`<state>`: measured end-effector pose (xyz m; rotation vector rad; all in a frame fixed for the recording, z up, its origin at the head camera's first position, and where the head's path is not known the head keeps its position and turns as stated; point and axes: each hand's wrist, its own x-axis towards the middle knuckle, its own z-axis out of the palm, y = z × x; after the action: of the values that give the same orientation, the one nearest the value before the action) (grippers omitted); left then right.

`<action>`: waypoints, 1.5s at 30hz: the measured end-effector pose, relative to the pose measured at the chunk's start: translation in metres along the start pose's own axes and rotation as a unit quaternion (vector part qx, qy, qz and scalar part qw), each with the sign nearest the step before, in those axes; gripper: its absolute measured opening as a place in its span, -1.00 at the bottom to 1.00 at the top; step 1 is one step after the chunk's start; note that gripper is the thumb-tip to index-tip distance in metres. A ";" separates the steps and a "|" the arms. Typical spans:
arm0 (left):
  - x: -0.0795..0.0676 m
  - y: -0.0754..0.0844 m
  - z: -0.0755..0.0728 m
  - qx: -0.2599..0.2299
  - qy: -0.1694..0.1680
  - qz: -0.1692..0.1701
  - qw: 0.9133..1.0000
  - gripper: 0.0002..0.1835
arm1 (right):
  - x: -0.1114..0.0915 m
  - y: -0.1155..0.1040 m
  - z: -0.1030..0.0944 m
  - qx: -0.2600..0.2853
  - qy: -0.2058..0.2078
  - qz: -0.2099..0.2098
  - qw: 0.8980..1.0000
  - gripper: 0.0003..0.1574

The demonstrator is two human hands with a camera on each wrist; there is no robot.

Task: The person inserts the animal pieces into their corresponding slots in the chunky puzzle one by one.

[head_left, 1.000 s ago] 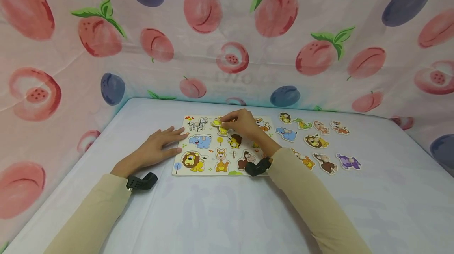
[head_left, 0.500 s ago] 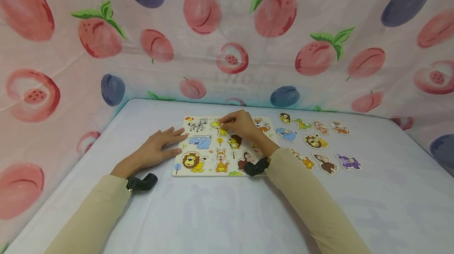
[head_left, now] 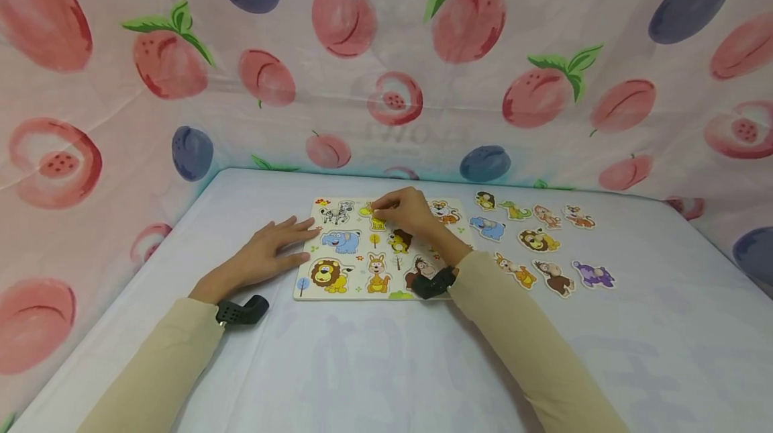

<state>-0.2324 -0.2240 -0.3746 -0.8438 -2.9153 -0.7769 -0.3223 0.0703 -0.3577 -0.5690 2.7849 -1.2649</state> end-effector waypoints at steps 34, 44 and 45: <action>0.000 0.000 0.002 -0.004 -0.003 0.000 1.000 -0.41 | 0.000 0.003 0.005 0.005 0.012 0.025 1.000 -0.87; 0.000 0.001 0.001 0.000 -0.002 -0.001 1.000 -0.41 | 0.000 0.004 0.004 0.006 0.010 -0.005 1.000 -0.84; 0.000 0.001 0.001 0.000 -0.002 -0.001 1.000 -0.41 | 0.000 0.005 0.003 0.006 0.010 -0.003 1.000 -0.84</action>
<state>-0.2319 -0.2227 -0.3745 -0.8442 -2.9203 -0.7777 -0.3231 0.0706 -0.3634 -0.5691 2.7915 -1.2945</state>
